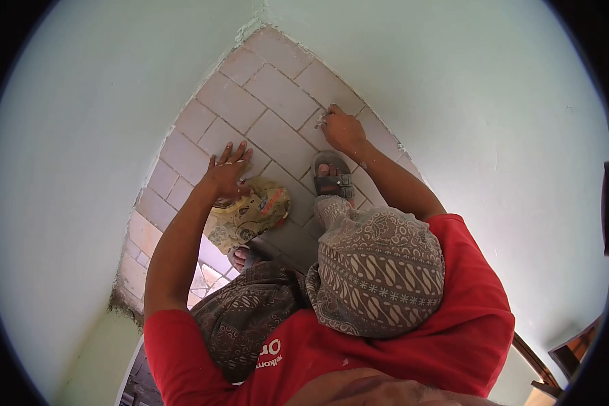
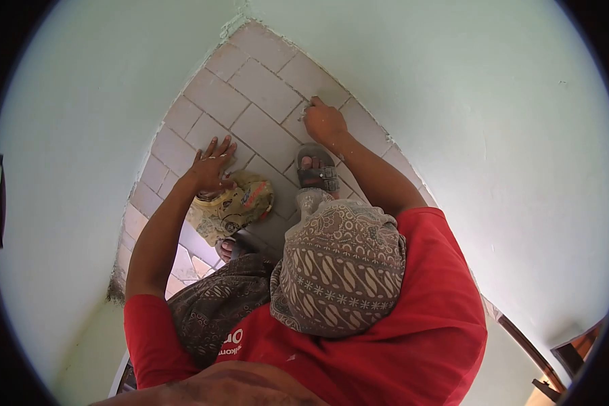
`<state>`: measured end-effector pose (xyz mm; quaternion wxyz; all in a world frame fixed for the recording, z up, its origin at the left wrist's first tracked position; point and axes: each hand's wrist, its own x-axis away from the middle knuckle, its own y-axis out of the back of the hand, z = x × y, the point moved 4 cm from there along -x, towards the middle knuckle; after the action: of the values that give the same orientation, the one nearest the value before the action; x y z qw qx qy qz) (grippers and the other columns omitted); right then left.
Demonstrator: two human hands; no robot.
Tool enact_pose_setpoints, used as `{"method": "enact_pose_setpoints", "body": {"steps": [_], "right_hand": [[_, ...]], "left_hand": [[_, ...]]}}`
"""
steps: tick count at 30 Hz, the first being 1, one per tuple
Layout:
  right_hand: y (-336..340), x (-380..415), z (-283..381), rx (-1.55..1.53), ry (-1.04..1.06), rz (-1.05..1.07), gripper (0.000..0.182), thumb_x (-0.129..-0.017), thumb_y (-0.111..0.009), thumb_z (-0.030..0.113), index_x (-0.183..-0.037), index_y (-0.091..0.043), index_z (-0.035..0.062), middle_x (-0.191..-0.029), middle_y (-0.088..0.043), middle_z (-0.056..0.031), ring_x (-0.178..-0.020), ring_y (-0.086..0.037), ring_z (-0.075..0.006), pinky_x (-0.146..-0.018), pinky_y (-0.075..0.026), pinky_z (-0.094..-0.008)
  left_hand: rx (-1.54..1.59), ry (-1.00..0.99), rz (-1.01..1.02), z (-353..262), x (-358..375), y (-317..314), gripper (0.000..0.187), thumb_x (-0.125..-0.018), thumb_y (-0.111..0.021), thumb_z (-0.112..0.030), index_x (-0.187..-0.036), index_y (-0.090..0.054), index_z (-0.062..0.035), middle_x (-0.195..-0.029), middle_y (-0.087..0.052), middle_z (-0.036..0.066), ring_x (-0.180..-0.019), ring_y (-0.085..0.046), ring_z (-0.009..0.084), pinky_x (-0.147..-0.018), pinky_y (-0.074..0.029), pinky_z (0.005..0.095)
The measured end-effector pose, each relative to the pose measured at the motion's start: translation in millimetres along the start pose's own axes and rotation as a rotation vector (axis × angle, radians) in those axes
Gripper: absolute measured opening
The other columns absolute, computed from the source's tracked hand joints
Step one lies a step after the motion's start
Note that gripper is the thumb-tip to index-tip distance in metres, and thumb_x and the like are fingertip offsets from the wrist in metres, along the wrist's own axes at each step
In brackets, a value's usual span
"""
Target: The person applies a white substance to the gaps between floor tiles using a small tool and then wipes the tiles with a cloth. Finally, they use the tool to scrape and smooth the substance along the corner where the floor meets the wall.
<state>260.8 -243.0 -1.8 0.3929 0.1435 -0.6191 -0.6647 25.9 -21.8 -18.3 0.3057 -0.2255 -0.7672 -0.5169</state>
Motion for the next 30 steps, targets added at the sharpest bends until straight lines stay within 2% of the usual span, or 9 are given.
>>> {"method": "enact_pose_setpoints", "body": {"steps": [2, 6, 9, 14, 21, 24, 26, 30], "right_hand": [[-17, 21, 11, -0.040, 0.085, 0.091, 0.022, -0.094, -0.061, 0.019, -0.097, -0.075, 0.0022, -0.134, -0.059, -0.0157, -0.097, -0.072, -0.0420, -0.084, -0.060, -0.0500], [-14, 21, 31, -0.032, 0.060, 0.112, 0.021, -0.093, -0.060, 0.017, -0.096, -0.074, 0.0010, -0.135, -0.059, -0.0169, -0.098, -0.072, -0.0410, -0.084, -0.060, -0.0489], [-8, 4, 34, -0.021, 0.078, 0.097, 0.020, -0.092, -0.059, 0.014, -0.096, -0.074, 0.0010, -0.135, -0.060, -0.0180, -0.097, -0.073, -0.0405, -0.083, -0.061, -0.0491], [-18, 1, 35, 0.022, 0.064, 0.041, 0.020, -0.091, -0.059, 0.014, -0.094, -0.074, 0.0014, -0.132, -0.061, -0.0195, -0.092, -0.074, -0.0407, -0.079, -0.061, -0.0499], [-17, 18, 38, 0.041, 0.069, 0.082, 0.020, -0.091, -0.060, 0.014, -0.097, -0.075, 0.0017, -0.132, -0.062, -0.0170, -0.093, -0.073, -0.0397, -0.082, -0.061, -0.0485], [-24, 2, 17, 0.013, 0.145, 0.058, 0.021, -0.092, -0.063, 0.018, -0.098, -0.075, 0.0021, -0.132, -0.063, -0.0148, -0.093, -0.073, -0.0381, -0.081, -0.061, -0.0477], [-12, -2, 8, -0.174, 0.173, -0.127, 0.024, -0.094, -0.065, 0.024, -0.099, -0.075, 0.0030, -0.133, -0.063, -0.0128, -0.094, -0.073, -0.0368, -0.082, -0.061, -0.0471], [-30, 1, 17, -0.139, 0.215, -0.172, 0.028, -0.097, -0.064, 0.031, -0.100, -0.075, 0.0051, -0.135, -0.061, -0.0115, -0.094, -0.073, -0.0364, -0.083, -0.060, -0.0467]], "left_hand": [[0.059, -0.016, 0.051, 3, -1, 3, 0.122, -0.073, -0.084, -0.057, -0.168, -0.015, -0.0246, -0.176, -0.001, -0.001, -0.161, -0.002, 0.0312, -0.126, -0.014, 0.0648], [0.062, -0.012, 0.045, 2, -4, -2, 0.122, -0.073, -0.083, -0.058, -0.168, -0.014, -0.0255, -0.176, 0.000, -0.001, -0.161, -0.002, 0.0308, -0.126, -0.015, 0.0645], [-0.013, 0.005, 0.022, 0, -2, 0, 0.121, -0.074, -0.081, -0.060, -0.168, -0.014, -0.0261, -0.176, 0.001, -0.002, -0.161, -0.003, 0.0307, -0.126, -0.016, 0.0647], [0.038, -0.003, 0.048, 1, -2, 4, 0.120, -0.075, -0.082, -0.058, -0.168, -0.013, -0.0256, -0.176, 0.001, -0.001, -0.161, -0.001, 0.0314, -0.126, -0.016, 0.0647], [0.030, 0.003, 0.047, 1, 1, 2, 0.119, -0.075, -0.082, -0.058, -0.168, -0.015, -0.0256, -0.176, 0.001, -0.001, -0.161, -0.002, 0.0318, -0.125, -0.016, 0.0658], [0.045, -0.009, 0.041, 1, -3, 1, 0.118, -0.075, -0.082, -0.057, -0.168, -0.015, -0.0254, -0.176, 0.001, -0.001, -0.161, -0.002, 0.0319, -0.125, -0.016, 0.0657], [0.038, -0.012, 0.031, 1, -3, 2, 0.118, -0.075, -0.083, -0.057, -0.167, -0.016, -0.0255, -0.176, 0.001, -0.001, -0.161, -0.003, 0.0321, -0.125, -0.016, 0.0657], [0.039, -0.003, 0.041, -1, 0, 4, 0.120, -0.075, -0.083, -0.057, -0.168, -0.014, -0.0257, -0.176, 0.002, -0.001, -0.161, -0.002, 0.0318, -0.126, -0.016, 0.0654]]}}
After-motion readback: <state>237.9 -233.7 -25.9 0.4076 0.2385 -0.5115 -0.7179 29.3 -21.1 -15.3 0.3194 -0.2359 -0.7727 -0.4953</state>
